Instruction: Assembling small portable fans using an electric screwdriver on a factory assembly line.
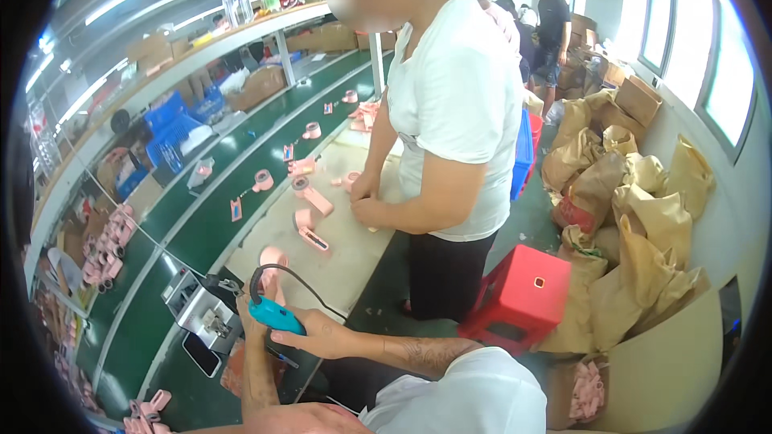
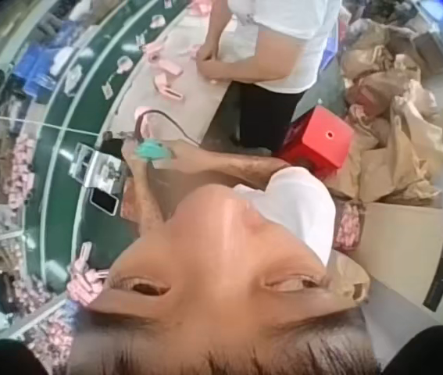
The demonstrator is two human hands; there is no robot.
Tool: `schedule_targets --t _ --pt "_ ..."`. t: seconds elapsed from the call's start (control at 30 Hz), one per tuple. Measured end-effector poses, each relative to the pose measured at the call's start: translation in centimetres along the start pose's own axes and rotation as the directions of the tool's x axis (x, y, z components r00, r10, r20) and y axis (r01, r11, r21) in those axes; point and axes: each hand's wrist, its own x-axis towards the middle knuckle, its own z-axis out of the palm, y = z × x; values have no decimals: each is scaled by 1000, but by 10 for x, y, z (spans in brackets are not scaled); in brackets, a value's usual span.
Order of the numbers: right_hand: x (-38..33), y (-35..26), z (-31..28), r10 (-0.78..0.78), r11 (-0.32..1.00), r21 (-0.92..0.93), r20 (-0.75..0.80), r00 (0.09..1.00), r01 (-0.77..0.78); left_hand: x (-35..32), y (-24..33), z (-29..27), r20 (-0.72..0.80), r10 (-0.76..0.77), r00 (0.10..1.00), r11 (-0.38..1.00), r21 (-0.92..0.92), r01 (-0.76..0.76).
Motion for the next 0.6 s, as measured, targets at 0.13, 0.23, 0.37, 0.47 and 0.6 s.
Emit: schedule_targets --t 0.13,0.23,0.37,0.47,0.6 --pt "2 -4 13 5 996 91 8 1000 -6 -31 33 -53 -42 -99 994 994 51 101" --pt "16 16 25 -31 998 62 37 999 29 -65 27 -73 -48 -90 995 986 139 96" --pt "17 2 28 -12 997 76 66 998 7 -101 17 -84 -61 -24 998 976 214 37" --pt "16 1 34 -23 991 131 52 998 16 -114 33 -98 -2 -115 993 957 268 111" --pt "18 10 44 -45 979 200 19 999 40 -123 44 -103 -53 2 999 969 248 11"
